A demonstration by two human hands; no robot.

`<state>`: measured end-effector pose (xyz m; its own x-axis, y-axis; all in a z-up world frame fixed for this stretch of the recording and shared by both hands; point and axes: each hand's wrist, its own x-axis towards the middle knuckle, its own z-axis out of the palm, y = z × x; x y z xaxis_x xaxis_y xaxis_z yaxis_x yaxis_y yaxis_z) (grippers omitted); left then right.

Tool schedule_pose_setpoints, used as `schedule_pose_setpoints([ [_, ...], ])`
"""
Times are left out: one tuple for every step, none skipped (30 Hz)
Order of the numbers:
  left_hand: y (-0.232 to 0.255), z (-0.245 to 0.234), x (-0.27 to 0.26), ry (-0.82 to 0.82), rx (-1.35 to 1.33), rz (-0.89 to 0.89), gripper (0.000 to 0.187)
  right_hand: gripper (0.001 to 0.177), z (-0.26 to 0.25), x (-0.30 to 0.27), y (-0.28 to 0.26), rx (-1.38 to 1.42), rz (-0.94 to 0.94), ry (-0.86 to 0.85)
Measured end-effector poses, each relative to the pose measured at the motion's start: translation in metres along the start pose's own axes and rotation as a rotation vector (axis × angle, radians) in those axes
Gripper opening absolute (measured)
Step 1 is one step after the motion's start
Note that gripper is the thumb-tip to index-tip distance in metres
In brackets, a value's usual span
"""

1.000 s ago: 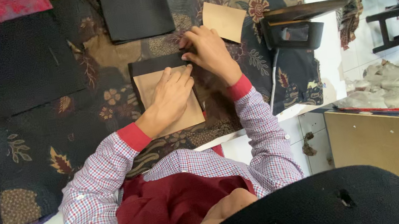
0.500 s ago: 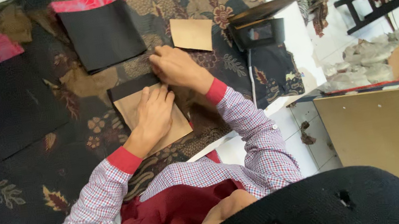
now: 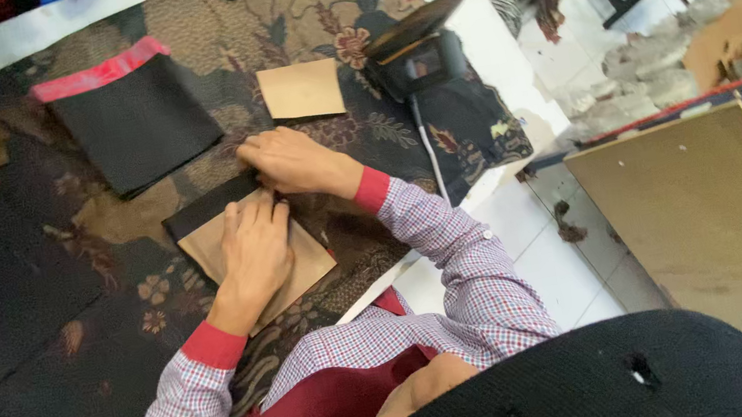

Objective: The person irons small rectangular pieces of dark fabric on a patterned work surface. They place a brown paper sheet over each piece, press it with a hot iron, then remove the paper and set the finished piece aside. The process repeats for several pieces.

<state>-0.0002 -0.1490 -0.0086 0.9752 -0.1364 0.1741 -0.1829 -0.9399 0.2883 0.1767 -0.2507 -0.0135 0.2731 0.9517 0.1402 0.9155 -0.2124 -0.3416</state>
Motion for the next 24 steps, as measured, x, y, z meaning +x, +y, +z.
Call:
schedule_pose_setpoints([
  [0.000,-0.001,0.000,0.011,0.024,0.003,0.056,0.028,0.002,-0.001,0.000,-0.003,0.012,-0.007],
  [0.000,-0.001,0.001,0.022,0.047,0.006,0.055,0.026,0.003,-0.002,-0.001,-0.005,0.024,-0.014],
  [0.001,-0.001,0.000,0.006,0.043,0.000,0.054,0.023,0.006,-0.003,-0.002,-0.005,0.034,-0.024],
  [0.001,-0.001,0.000,-0.010,0.039,-0.006,0.052,0.023,0.007,-0.005,-0.003,-0.017,0.037,-0.018],
  [0.001,-0.001,0.001,-0.021,0.038,-0.016,0.051,0.023,0.008,-0.005,-0.003,-0.031,0.034,-0.013],
  [0.001,-0.001,0.002,-0.027,0.046,-0.016,0.051,0.022,0.008,-0.005,-0.002,-0.046,0.032,-0.008],
  [0.001,-0.002,0.002,-0.033,0.054,-0.019,0.051,0.022,0.007,-0.006,-0.002,-0.042,0.025,-0.001],
  [0.002,-0.002,0.002,-0.038,0.062,-0.021,0.051,0.022,0.007,-0.007,-0.003,-0.038,0.019,0.007],
  [0.003,-0.003,0.003,-0.046,0.067,-0.019,0.053,0.022,0.005,-0.008,-0.003,-0.036,0.010,0.014],
  [0.003,-0.004,0.004,-0.054,0.072,-0.018,0.056,0.021,0.003,-0.010,-0.003,-0.033,0.015,0.011],
  [0.004,-0.005,0.003,-0.065,0.076,-0.018,0.058,0.021,0.002,-0.013,-0.005,-0.027,0.019,0.007],
  [0.005,-0.006,0.002,-0.067,0.083,-0.015,0.057,0.020,0.002,-0.015,-0.006,-0.021,0.024,0.003],
  [0.005,-0.007,0.003,-0.069,0.089,-0.012,0.056,0.020,0.001,-0.018,-0.008,-0.035,0.026,0.005],
  [0.005,-0.007,0.003,-0.071,0.095,-0.010,0.055,0.020,0.000,-0.020,-0.009,-0.048,0.027,0.007],
  [0.006,-0.008,0.003,-0.065,0.107,-0.008,0.055,0.020,-0.001,-0.022,-0.011,-0.061,0.029,0.008],
  [0.006,-0.008,0.003,-0.058,0.118,-0.006,0.055,0.020,-0.001,-0.024,-0.012,-0.064,0.026,0.026],
  [0.007,-0.008,0.003,-0.054,0.130,-0.005,0.055,0.019,-0.001,-0.025,-0.014,-0.065,0.022,0.044],
  [0.007,-0.009,0.002,-0.066,0.125,-0.003,0.055,0.019,0.000,-0.026,-0.016,-0.066,0.018,0.063],
  [0.007,-0.009,0.003,-0.077,0.121,-0.001,0.056,0.019,0.000,-0.027,-0.016,-0.073,0.016,0.063],
  [0.007,-0.010,0.003,-0.087,0.117,0.000,0.056,0.019,-0.001,-0.028,-0.017,-0.080,0.013,0.063],
  [0.007,-0.010,0.004,-0.090,0.122,-0.002,0.057,0.019,-0.001,-0.029,-0.017,-0.087,0.012,0.064],
  [0.008,-0.011,0.004,-0.093,0.127,-0.004,0.057,0.019,-0.001,-0.030,-0.017,-0.096,0.016,0.060],
  [0.009,-0.011,0.004,-0.099,0.131,-0.005,0.058,0.019,0.000,-0.032,-0.018,-0.104,0.022,0.054],
  [0.009,-0.012,0.003,-0.101,0.135,-0.007,0.056,0.019,0.001,-0.033,-0.019,-0.111,0.029,0.049],
])
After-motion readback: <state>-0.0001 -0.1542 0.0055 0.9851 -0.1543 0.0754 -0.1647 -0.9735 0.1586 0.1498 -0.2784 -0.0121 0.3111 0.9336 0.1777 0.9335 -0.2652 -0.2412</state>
